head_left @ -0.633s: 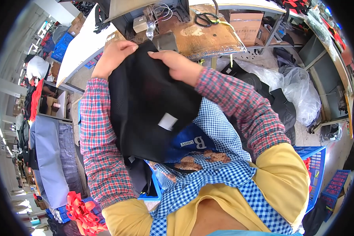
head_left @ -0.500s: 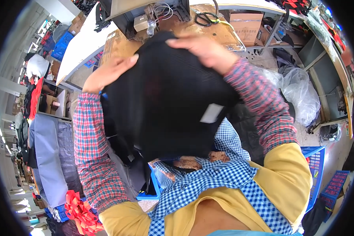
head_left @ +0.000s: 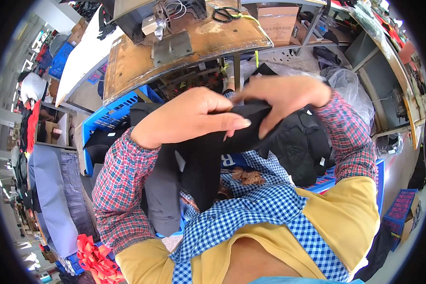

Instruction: The person is assembling black fabric pieces by joining them using an industrial sewing machine.

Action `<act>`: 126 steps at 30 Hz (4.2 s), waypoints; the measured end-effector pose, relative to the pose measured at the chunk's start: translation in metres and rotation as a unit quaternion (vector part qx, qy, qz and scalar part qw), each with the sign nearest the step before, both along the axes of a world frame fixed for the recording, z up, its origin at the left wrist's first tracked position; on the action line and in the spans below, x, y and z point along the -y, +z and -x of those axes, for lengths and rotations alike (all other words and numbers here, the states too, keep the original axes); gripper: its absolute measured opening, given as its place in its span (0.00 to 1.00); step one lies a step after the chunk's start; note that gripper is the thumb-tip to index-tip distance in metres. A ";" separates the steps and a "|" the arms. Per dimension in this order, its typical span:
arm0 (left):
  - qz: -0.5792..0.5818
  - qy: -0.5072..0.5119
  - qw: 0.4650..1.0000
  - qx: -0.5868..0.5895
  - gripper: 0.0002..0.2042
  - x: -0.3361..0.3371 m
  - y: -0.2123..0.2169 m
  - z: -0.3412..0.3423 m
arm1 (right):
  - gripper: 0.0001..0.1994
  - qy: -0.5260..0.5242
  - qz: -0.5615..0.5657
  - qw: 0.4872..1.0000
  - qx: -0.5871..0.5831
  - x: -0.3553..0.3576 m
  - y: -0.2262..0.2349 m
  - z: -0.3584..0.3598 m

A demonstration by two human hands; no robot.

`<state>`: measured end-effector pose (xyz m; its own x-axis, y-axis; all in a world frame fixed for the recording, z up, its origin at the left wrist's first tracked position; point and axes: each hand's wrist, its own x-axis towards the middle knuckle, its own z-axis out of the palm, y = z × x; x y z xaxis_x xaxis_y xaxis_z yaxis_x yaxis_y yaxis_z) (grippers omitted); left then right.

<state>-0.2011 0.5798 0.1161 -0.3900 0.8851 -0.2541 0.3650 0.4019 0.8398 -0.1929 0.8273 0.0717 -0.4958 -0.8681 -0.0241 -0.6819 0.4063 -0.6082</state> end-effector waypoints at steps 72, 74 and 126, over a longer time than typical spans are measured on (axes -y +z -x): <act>0.160 0.247 0.841 -0.455 0.24 0.113 -0.048 0.221 | 0.14 -0.159 -0.055 0.926 -0.339 0.076 -0.029 0.230; 0.156 0.245 0.836 -0.465 0.24 0.113 -0.046 0.223 | 0.14 -0.150 -0.049 0.922 -0.354 0.074 -0.029 0.232; -0.058 0.252 0.874 -0.410 0.08 0.130 -0.041 -0.008 | 0.20 -0.318 -0.166 0.807 -0.469 -0.156 -0.085 0.147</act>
<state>-0.1933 0.4499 0.0753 -0.7472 0.5487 0.3751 0.6646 0.6149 0.4244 -0.3401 0.9835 -0.0130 -0.7739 -0.4534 0.4422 -0.3673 0.8901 0.2698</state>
